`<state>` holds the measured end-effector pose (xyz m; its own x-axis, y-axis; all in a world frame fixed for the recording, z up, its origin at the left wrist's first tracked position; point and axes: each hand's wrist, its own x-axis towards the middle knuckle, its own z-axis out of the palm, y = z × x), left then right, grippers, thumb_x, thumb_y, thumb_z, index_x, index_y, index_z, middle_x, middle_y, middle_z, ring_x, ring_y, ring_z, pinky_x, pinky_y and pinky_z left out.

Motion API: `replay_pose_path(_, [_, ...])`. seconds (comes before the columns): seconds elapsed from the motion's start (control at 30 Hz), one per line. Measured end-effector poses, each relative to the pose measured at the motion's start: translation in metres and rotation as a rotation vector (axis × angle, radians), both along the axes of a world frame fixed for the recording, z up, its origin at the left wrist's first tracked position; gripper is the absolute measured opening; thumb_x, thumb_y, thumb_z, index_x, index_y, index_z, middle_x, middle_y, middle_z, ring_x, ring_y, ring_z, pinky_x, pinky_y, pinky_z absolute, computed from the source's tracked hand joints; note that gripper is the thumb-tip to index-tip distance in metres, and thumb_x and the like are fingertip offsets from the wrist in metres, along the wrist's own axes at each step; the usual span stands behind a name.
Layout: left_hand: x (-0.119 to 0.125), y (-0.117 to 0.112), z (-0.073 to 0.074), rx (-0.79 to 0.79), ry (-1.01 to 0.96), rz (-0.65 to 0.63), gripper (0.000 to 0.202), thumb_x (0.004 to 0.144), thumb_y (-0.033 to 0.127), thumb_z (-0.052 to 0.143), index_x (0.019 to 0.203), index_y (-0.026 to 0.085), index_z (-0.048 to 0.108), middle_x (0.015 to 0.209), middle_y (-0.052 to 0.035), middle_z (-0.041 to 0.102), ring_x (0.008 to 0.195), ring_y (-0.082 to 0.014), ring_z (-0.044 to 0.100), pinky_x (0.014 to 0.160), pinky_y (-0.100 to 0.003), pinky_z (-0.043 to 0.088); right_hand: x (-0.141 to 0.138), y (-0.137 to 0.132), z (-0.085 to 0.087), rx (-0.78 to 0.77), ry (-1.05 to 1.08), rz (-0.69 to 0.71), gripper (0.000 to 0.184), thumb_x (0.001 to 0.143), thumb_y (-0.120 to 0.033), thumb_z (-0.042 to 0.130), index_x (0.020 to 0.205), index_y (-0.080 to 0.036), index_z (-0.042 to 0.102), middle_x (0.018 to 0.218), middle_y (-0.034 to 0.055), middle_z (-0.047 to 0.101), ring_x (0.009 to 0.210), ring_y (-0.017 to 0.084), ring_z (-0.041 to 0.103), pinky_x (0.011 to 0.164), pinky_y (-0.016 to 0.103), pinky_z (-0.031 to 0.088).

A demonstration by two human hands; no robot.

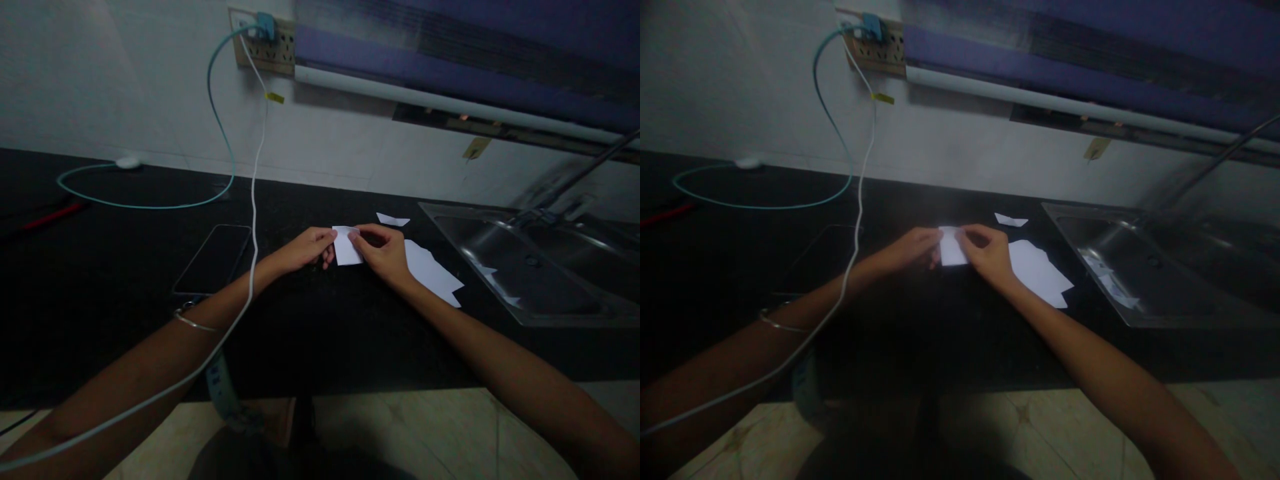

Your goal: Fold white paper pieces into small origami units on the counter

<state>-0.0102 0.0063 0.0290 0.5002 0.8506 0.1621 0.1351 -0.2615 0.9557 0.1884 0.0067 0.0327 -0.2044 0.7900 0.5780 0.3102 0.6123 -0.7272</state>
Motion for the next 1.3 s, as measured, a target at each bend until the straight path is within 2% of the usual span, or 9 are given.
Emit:
replay_pose_path(0.13, [0.000, 0.004, -0.004, -0.124, -0.094, -0.004, 0.028, 0.101, 0.033, 0.041, 0.084, 0.016, 0.056, 0.057, -0.0008, 0.061, 0.043, -0.0066, 0.052, 0.038, -0.018, 0.025, 0.000, -0.010, 0.006, 0.241, -0.089, 0.033, 0.017, 0.086, -0.025, 0.064, 0.098, -0.023, 0.076, 0.096, 0.0047, 0.074, 0.087, 0.019, 0.068, 0.080, 0.038, 0.054])
replay_pose_path(0.27, [0.000, 0.003, -0.004, -0.221, -0.168, 0.003, 0.026, 0.097, 0.037, 0.047, 0.084, 0.016, 0.057, 0.060, -0.0014, 0.062, 0.046, -0.0080, 0.058, 0.039, -0.017, 0.027, 0.004, -0.012, 0.008, 0.482, -0.195, 0.124, 0.026, 0.085, -0.016, 0.065, 0.106, -0.027, 0.074, 0.102, 0.0048, 0.073, 0.093, 0.021, 0.066, 0.082, 0.040, 0.054])
replay_pose_path(0.5, [0.004, -0.007, 0.005, -0.329, -0.226, 0.017, 0.024, 0.093, 0.037, 0.052, 0.083, 0.015, 0.056, 0.060, -0.0022, 0.062, 0.047, -0.0096, 0.061, 0.039, -0.017, 0.031, 0.009, -0.006, 0.007, 0.692, -0.371, 0.215, 0.037, 0.085, -0.011, 0.064, 0.118, -0.027, 0.066, 0.105, 0.0078, 0.070, 0.094, 0.024, 0.063, 0.078, 0.043, 0.055])
replay_pose_path(0.63, [0.004, -0.008, 0.008, -0.387, -0.232, 0.015, 0.022, 0.092, 0.031, 0.049, 0.078, 0.015, 0.055, 0.057, -0.0037, 0.062, 0.046, -0.0114, 0.062, 0.039, -0.018, 0.032, 0.009, -0.007, 0.008, 0.724, -0.453, 0.255, 0.035, 0.086, -0.011, 0.062, 0.118, -0.025, 0.064, 0.106, 0.0094, 0.069, 0.096, 0.024, 0.062, 0.077, 0.043, 0.054])
replay_pose_path(0.9, [-0.003, -0.008, 0.007, -0.438, -0.277, -0.001, 0.017, 0.086, 0.026, 0.048, 0.075, 0.016, 0.055, 0.053, -0.0036, 0.062, 0.043, -0.0130, 0.061, 0.042, -0.021, 0.038, 0.010, -0.008, 0.013, 0.661, -0.563, 0.340, 0.035, 0.088, -0.012, 0.060, 0.121, -0.024, 0.063, 0.114, 0.0113, 0.065, 0.103, 0.025, 0.059, 0.083, 0.044, 0.053])
replay_pose_path(0.97, [-0.003, -0.006, 0.007, -0.439, -0.275, -0.006, 0.021, 0.088, 0.030, 0.048, 0.075, 0.016, 0.056, 0.054, -0.0043, 0.063, 0.043, -0.0131, 0.061, 0.043, -0.022, 0.039, 0.010, -0.007, 0.014, 0.658, -0.572, 0.351, 0.035, 0.089, -0.012, 0.059, 0.121, -0.023, 0.063, 0.114, 0.0116, 0.064, 0.104, 0.025, 0.059, 0.083, 0.044, 0.053])
replay_pose_path(1.1, [0.000, -0.001, 0.005, -0.434, -0.213, 0.016, 0.048, 0.096, 0.053, 0.037, 0.070, 0.017, 0.054, 0.055, -0.0064, 0.062, 0.042, -0.0137, 0.059, 0.040, -0.023, 0.035, 0.011, -0.004, 0.013, 0.665, -0.568, 0.359, 0.033, 0.089, -0.012, 0.059, 0.120, -0.023, 0.064, 0.113, 0.0115, 0.065, 0.101, 0.024, 0.059, 0.082, 0.044, 0.054])
replay_pose_path(1.17, [0.002, 0.000, 0.004, -0.361, -0.143, 0.038, 0.052, 0.098, 0.056, 0.033, 0.068, 0.017, 0.053, 0.052, -0.0054, 0.060, 0.040, -0.0119, 0.057, 0.037, -0.021, 0.030, 0.011, -0.003, 0.012, 0.677, -0.559, 0.363, 0.034, 0.088, -0.012, 0.060, 0.120, -0.023, 0.063, 0.113, 0.0113, 0.065, 0.102, 0.024, 0.059, 0.083, 0.044, 0.054])
replay_pose_path(1.3, [0.003, -0.005, 0.002, -0.049, -0.022, 0.057, 0.049, 0.101, 0.049, 0.035, 0.069, 0.017, 0.053, 0.049, 0.0003, 0.056, 0.039, -0.0059, 0.049, 0.040, -0.017, 0.032, 0.011, -0.003, 0.013, 0.688, -0.536, 0.371, 0.036, 0.088, -0.011, 0.060, 0.121, -0.024, 0.063, 0.115, 0.0108, 0.065, 0.103, 0.025, 0.060, 0.083, 0.045, 0.053])
